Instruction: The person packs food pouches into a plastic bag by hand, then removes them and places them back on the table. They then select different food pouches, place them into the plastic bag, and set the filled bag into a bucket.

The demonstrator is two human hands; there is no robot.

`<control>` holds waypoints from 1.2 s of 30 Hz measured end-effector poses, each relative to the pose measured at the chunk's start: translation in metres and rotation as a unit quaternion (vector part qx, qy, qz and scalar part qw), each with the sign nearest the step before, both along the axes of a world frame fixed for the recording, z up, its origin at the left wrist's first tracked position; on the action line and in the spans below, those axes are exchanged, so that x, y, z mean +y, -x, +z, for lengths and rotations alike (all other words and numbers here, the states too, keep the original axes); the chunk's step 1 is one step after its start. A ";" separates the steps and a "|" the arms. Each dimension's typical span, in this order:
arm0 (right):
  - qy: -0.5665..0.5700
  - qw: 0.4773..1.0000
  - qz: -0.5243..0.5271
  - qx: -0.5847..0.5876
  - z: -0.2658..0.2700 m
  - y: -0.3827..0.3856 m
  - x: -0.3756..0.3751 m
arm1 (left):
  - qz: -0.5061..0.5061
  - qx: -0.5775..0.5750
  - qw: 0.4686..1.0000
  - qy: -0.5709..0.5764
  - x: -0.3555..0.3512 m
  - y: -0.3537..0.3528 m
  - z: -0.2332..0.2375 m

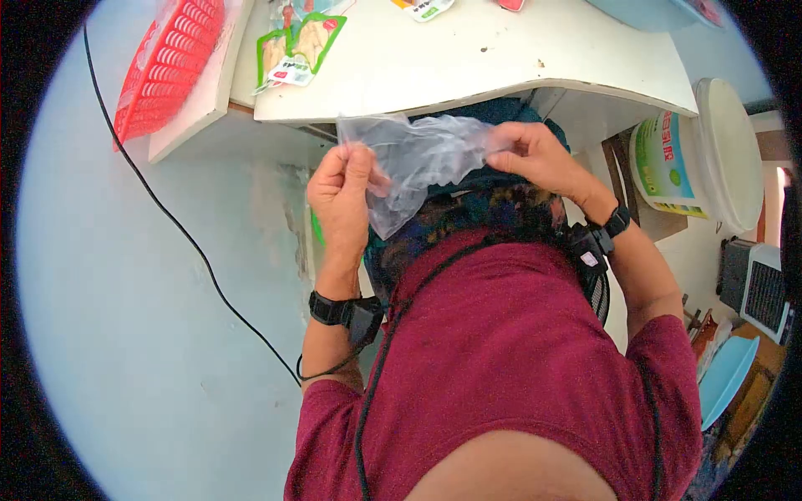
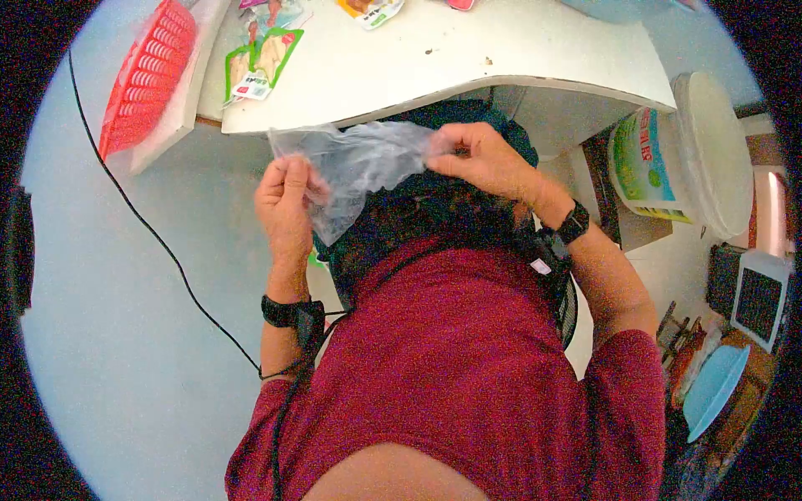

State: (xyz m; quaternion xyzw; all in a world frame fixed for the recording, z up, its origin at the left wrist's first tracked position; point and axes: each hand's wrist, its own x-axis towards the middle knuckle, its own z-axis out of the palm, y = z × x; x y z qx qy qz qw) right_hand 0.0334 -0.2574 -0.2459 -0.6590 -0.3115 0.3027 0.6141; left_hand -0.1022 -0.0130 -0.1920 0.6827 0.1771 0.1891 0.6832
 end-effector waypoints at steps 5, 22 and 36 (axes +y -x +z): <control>-0.248 0.948 -0.110 0.166 0.041 -0.011 0.002 | 0.082 -0.045 0.996 0.001 0.001 -0.005 0.015; -0.050 0.970 -0.126 0.201 0.065 -0.005 0.004 | 0.139 -0.084 0.985 0.050 0.006 -0.014 0.022; -0.080 0.977 -0.154 0.123 0.077 -0.009 0.003 | 0.007 -0.020 0.991 0.130 0.006 -0.008 0.024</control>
